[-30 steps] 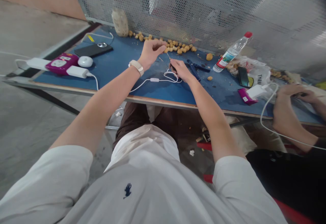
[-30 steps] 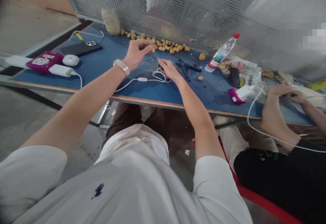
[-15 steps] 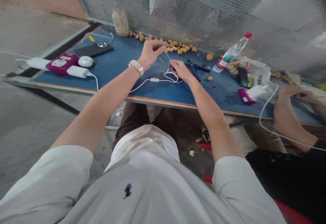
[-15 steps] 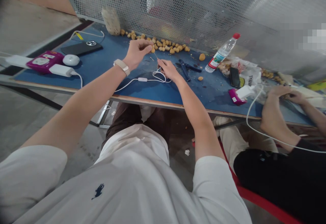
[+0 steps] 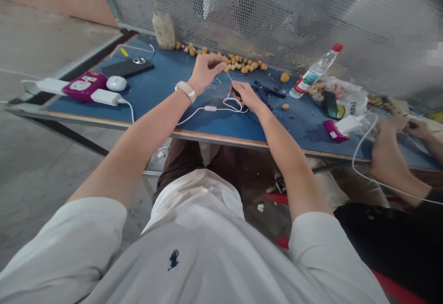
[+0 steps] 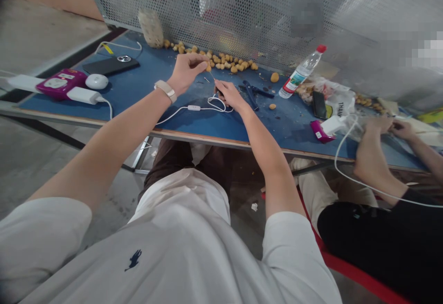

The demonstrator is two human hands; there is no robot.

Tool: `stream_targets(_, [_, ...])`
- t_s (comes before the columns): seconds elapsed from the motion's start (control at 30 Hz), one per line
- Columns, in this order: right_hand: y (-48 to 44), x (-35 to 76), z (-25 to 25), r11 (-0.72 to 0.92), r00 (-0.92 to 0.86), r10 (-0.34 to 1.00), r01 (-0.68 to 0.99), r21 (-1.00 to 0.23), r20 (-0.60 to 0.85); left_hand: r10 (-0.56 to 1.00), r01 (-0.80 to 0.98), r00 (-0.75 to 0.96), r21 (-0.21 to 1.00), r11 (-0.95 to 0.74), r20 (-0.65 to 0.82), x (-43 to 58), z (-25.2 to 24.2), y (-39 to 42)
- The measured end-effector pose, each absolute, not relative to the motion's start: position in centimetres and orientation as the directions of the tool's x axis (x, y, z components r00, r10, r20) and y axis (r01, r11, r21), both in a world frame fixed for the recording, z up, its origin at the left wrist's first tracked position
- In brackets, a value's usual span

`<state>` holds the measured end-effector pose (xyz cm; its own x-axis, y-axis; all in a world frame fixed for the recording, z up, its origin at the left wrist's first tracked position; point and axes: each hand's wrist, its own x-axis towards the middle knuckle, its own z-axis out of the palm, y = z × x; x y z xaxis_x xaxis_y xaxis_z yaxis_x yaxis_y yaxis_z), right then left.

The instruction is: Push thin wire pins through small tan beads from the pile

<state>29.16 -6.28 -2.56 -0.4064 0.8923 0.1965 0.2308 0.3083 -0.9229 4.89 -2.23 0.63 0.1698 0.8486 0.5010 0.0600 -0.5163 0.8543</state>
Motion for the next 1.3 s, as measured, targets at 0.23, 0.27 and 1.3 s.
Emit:
stream_targets(0.23, [-6.4, 29.1, -2.5, 0.307, -0.404, 0.893, 0.228, -0.924, 0.197, 0.816, 0.111, 0.139, 0.810, -0.576, 0.562, 5.1, 0.0, -1.3])
stream_targets(0.27, [-6.6, 29.0, -2.3, 0.306, -0.404, 0.893, 0.230, -0.924, 0.196, 0.815, 0.119, 0.142, 0.808, -0.578, 0.562, 5.0, 0.0, -1.3])
stream_targets(1.3, [-7.1, 28.7, -1.9, 0.277, -0.366, 0.916, 0.280, -0.919, 0.164, 0.852, -0.022, 0.067, 0.855, -0.519, 0.519, 5.3, -0.8, -0.5])
